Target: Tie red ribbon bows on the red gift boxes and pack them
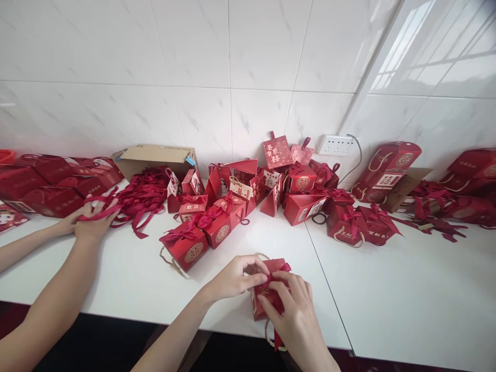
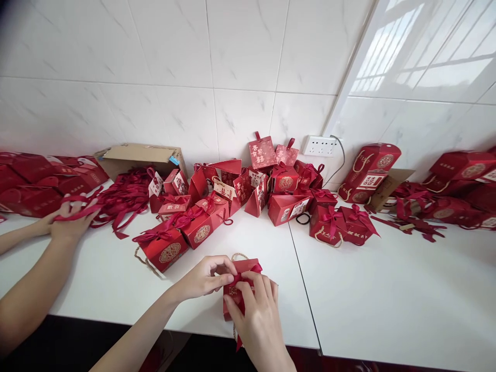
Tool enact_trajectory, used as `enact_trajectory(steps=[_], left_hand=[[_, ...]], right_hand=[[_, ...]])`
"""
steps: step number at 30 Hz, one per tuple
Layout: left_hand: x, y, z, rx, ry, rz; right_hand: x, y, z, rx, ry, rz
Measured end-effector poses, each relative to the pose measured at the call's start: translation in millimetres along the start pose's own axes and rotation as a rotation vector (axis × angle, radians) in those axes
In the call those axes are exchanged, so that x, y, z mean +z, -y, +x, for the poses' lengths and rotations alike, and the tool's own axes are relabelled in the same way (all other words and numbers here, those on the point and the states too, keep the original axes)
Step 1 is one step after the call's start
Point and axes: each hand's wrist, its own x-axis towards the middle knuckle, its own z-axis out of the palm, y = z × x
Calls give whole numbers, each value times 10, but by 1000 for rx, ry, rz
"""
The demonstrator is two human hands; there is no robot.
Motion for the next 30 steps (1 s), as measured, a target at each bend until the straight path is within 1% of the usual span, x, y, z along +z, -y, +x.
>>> enact_trajectory(steps=[5, 12, 14, 17, 20, 22, 24, 27, 30], left_hand=[[-9, -14, -17, 17, -25, 63], [-20, 31, -61, 28, -56, 149], [-16, 38, -76, 15, -59, 189], [-5, 21, -95, 5, -63, 252], [5, -20, -97, 6, -81, 318], [9, -46, -83, 2, -92, 376], [12, -70, -59, -7, -87, 465], [8, -112, -30, -5, -74, 597], [-23, -157, -23, 4, -77, 660]], right_hand=[[52, 59, 34, -10, -58, 5], [124, 76, 30, 3, -50, 81], [90, 63, 15, 17, -26, 105], [-48, 35, 7, 28, -6, 104], [-214, 19, -4, 31, 4, 34], [-278, 26, -26, 36, 32, -19], [-289, 45, -53, 44, 63, -62], [-252, 74, -85, 35, 91, -86], [-231, 87, -103, 24, 98, -97]])
